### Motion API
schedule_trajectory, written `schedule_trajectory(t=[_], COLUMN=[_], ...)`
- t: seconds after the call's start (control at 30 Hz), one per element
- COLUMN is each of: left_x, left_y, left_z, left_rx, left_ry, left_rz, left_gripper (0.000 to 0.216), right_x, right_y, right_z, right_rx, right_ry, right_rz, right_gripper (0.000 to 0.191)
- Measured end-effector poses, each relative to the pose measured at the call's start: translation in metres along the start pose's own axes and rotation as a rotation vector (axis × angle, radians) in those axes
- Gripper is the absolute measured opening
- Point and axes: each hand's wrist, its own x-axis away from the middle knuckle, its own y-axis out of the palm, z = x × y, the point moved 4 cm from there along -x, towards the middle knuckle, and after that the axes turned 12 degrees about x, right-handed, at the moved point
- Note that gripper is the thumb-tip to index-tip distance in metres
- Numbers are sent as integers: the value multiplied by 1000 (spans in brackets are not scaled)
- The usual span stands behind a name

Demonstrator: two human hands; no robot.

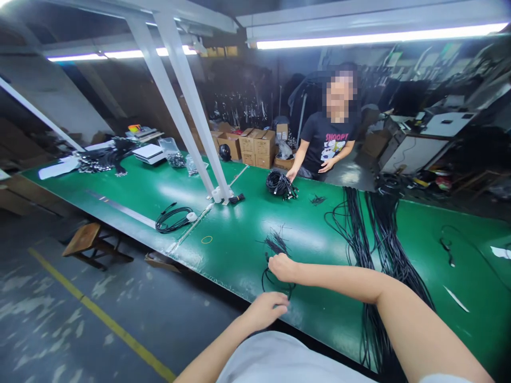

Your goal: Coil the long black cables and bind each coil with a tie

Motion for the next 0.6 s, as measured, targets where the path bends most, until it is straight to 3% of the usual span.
schedule_trajectory(t=[0.1,0.17,0.27,0.33,0.47,0.6], left_x=[1,-4,-17,-24,-39,-44], left_y=[-37,-56,-62,-55,-38,-52], left_z=[1,-1,-19,-33,-54,-77], left_rx=[-261,-304,40,321,671,961], left_ry=[50,35,-214,-368,-429,-406], left_rz=[280,327,309,382,483,643], left_gripper=[44,40,9,16,15,23], right_x=[6,4,-11,-25,-55,-87], right_y=[1,-5,-9,-5,4,0], right_z=[-10,-17,-18,-14,-10,-17], right_rx=[-10,-53,-205,-283,-359,-556], right_ry=[-65,-93,-8,88,231,395], right_rz=[56,98,57,-11,-94,-96], right_gripper=[22,22,21,20,19,25])
